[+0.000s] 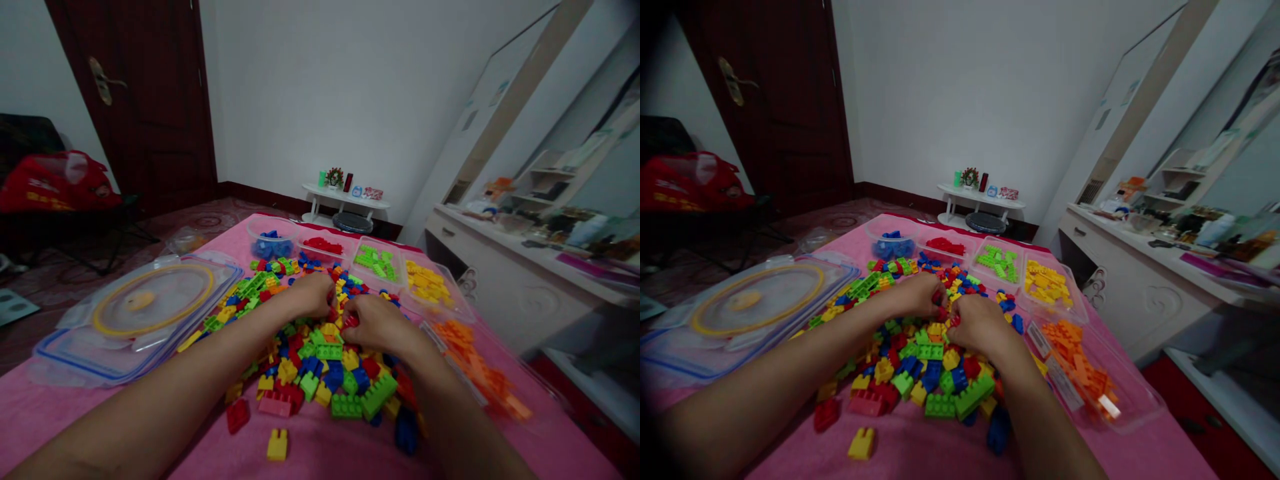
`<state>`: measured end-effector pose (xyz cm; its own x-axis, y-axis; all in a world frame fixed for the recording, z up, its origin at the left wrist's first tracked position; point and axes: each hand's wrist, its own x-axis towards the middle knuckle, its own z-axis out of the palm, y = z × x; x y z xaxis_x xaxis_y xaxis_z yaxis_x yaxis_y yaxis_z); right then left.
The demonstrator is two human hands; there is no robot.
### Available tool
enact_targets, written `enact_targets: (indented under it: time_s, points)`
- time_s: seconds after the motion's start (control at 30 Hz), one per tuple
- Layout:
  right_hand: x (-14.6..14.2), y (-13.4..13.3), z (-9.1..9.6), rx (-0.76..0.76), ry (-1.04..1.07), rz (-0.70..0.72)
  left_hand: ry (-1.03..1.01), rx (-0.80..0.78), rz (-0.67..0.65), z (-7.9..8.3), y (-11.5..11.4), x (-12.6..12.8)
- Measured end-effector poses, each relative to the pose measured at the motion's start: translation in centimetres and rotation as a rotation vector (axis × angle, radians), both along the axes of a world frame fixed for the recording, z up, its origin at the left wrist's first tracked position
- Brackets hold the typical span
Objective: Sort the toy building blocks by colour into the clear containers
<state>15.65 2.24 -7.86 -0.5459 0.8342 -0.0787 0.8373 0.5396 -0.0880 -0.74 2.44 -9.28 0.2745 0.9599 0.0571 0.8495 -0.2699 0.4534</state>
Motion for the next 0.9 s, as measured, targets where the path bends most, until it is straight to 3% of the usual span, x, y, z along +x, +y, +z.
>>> enact_targets:
  time_s: [0.13, 0.27, 0.33, 0.47, 0.63, 0.8, 0.9]
  points:
    - [1.8, 1.7, 0.4, -0.206, 0.354, -0.044, -0.322, -0.101, -0.06, -0.1, 1.2, -0.9]
    - [3.0, 2.6, 1.4, -0.429, 0.695, -0.144, -0.854, -0.383, -0.003, 0.0, 1.4, -0.6]
    - [3.2, 2.7, 1.9, -0.457, 0.787, -0.189, -1.038, -0.524, 0.038, 0.2, 1.2, -0.2]
    - [2.7, 2.6, 2.1, -0.305, 0.91, -0.23, -1.257, -0.689, 0.089, 0.4, 1.1, 0.1]
    - [0.5, 1.9, 1.4, -0.145, 1.076, -0.161, -1.553, -0.937, 0.025, -0.1, 1.5, 0.0]
    - [-0.5, 1.0, 1.8, 0.003, 1.157, -0.128, -1.711, -1.048, 0.046, -0.9, 1.9, -0.2]
    - [0.5, 1.1, 2.8, 0.07, 1.275, -0.173, -1.798, -1.018, 0.1, -0.9, 2.3, -0.8]
